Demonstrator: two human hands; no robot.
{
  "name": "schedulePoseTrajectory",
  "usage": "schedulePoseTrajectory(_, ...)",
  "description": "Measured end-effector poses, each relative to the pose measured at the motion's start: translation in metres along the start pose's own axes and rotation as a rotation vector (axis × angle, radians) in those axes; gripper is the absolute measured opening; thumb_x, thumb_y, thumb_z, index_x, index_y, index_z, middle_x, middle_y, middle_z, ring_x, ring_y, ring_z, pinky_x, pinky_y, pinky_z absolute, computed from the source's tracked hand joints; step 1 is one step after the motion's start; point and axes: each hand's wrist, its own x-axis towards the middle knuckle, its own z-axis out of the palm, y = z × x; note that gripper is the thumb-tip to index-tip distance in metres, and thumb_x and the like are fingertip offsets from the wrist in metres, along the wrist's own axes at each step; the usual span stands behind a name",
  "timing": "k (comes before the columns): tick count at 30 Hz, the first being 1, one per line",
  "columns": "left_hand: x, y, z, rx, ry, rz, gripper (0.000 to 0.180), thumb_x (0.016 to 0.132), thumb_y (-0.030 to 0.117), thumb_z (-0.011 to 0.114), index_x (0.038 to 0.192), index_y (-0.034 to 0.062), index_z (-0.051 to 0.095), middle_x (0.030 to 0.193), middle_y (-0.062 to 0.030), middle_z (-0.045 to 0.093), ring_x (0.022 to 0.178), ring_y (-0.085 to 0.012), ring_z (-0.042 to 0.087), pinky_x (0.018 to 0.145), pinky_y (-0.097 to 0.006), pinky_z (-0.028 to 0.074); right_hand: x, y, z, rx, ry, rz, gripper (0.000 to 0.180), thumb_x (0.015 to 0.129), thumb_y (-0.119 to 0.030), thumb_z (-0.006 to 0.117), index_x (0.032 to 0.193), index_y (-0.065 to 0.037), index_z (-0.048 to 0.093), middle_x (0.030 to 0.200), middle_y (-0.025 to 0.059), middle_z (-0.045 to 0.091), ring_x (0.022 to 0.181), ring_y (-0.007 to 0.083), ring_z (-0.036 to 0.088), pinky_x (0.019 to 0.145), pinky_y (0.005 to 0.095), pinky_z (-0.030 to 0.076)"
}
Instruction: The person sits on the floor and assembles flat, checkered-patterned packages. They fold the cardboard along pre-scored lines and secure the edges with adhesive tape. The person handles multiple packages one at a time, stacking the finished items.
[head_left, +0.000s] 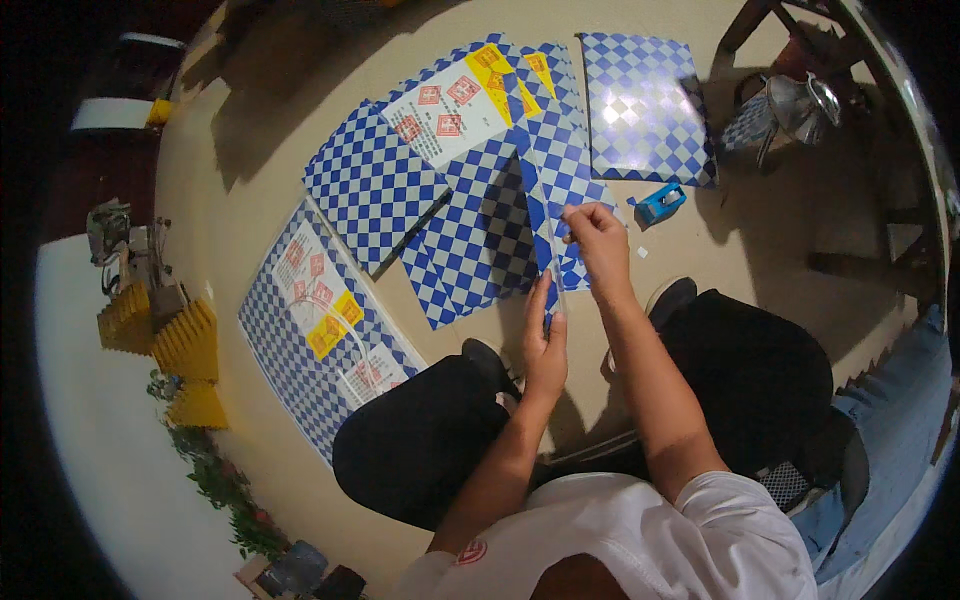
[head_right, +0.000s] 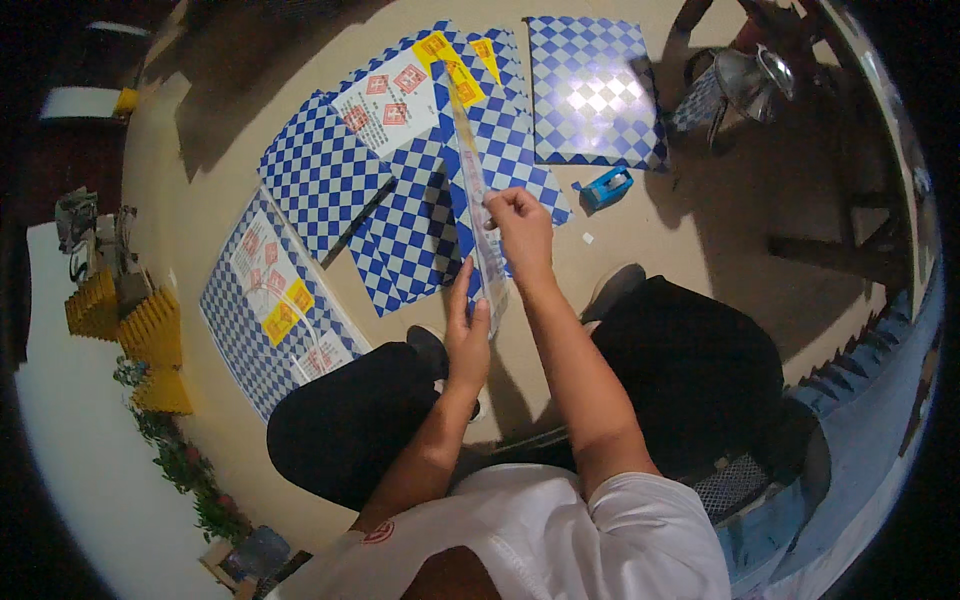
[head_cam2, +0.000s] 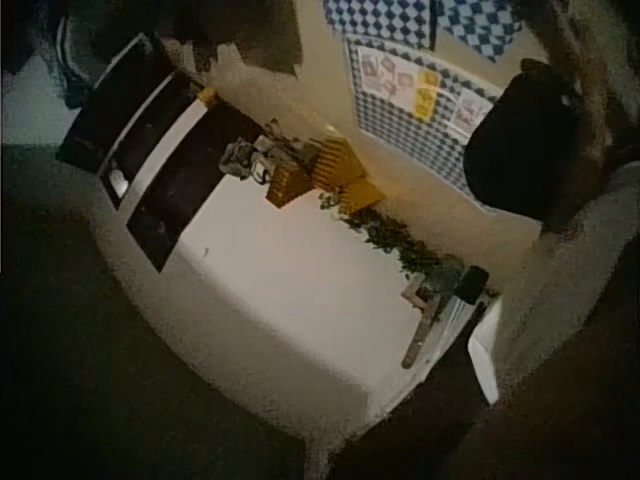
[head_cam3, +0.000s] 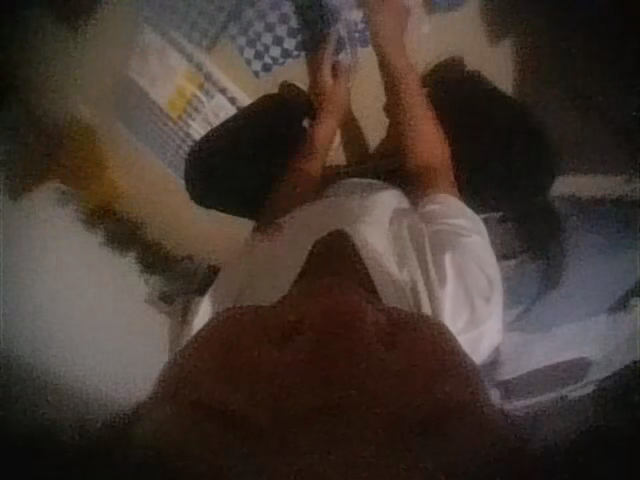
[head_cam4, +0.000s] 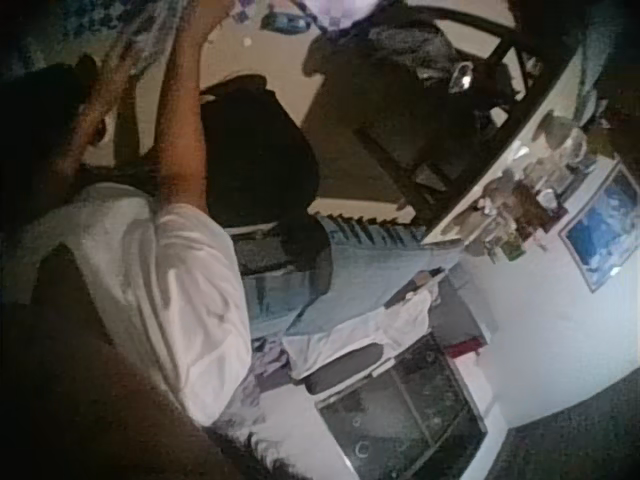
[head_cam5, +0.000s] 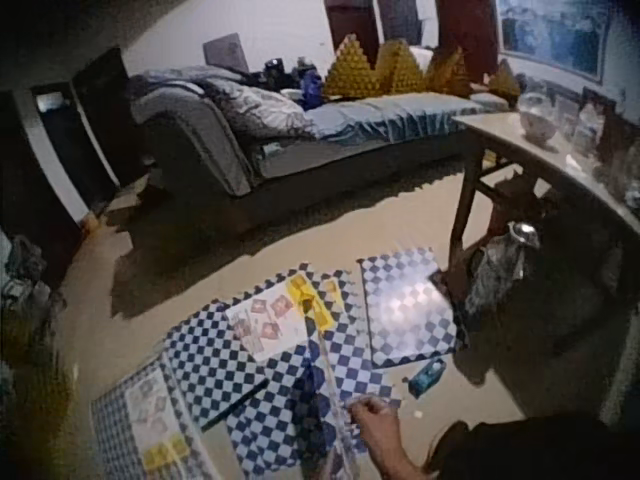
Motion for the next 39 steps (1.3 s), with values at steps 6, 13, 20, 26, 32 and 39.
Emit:
schedulePoseTrajectory(6,0.0,0.001,0.0,0.064,0.044,0.12,0.056,0.095,0.005,0.044,0.15,0.009,0.04,0.152,-0.0127,0.042,0.141,-0.0285,0.039,0.117,-0.038,0.026,-0.02,-0.013,0.013,-0.096,-0.051,-0.075,0.019,0.092,-0.019,0.068,0.088,-0.001,0.065,0.079,0.0015,0.063,0.068,0.0109,0.059,0.065,0.025,0.047)
schedulePoseTrajectory(13,-0.001,0.0,0.002,0.081,0.079,0.132,0.056,0.095,-0.002,0.047,0.149,0.0104,0.042,0.151,-0.0147,0.043,0.141,-0.0325,0.038,0.115,-0.04,0.03,-0.014,-0.017,0.019,-0.14,-0.018,-0.163,0.025,0.091,-0.02,0.067,0.08,0.001,0.062,0.071,0.0045,0.063,0.063,0.0114,0.059,0.062,0.0272,0.047)
schedulePoseTrajectory(20,0.0,-0.006,0.007,0.076,0.09,0.134,0.055,0.097,0.001,0.05,0.15,0.0135,0.042,0.15,-0.016,0.044,0.14,-0.0341,0.04,0.113,-0.041,0.032,-0.002,-0.007,0.019,-0.193,0.018,-0.105,0.026,0.09,-0.022,0.068,0.078,0.001,0.063,0.07,0.0054,0.064,0.063,0.0122,0.06,0.063,0.0268,0.046)
schedulePoseTrajectory(26,0.0,-0.007,0.008,0.046,0.1,0.143,0.054,0.098,0.003,0.05,0.15,0.015,0.043,0.15,-0.0165,0.044,0.14,-0.0346,0.04,0.112,-0.041,0.034,-0.005,-0.009,0.021,-0.178,0.038,-0.062,0.026,0.089,-0.022,0.069,0.08,0.002,0.065,0.072,0.0072,0.067,0.065,0.0127,0.061,0.064,0.0265,0.046)
schedulePoseTrajectory(32,-0.001,-0.007,0.009,0.072,0.09,0.119,0.055,0.097,0.0,0.049,0.15,0.0137,0.041,0.151,-0.0139,0.043,0.139,-0.0316,0.04,0.113,-0.04,0.033,-0.002,-0.012,0.024,-0.2,0.077,0.018,0.027,0.088,-0.023,0.069,0.08,0.003,0.067,0.073,0.0075,0.068,0.065,0.0136,0.062,0.064,0.0265,0.046)
schedulePoseTrajectory(39,0.001,-0.01,0.009,0.057,0.091,0.159,0.054,0.098,0.003,0.05,0.15,0.0133,0.042,0.15,-0.0174,0.044,0.14,-0.0363,0.04,0.113,-0.042,0.033,0.011,-0.009,0.018,-0.353,0.065,0.034,0.034,0.082,-0.03,0.07,0.073,0.003,0.069,0.069,0.0096,0.069,0.063,0.0167,0.063,0.062,0.0296,0.047)
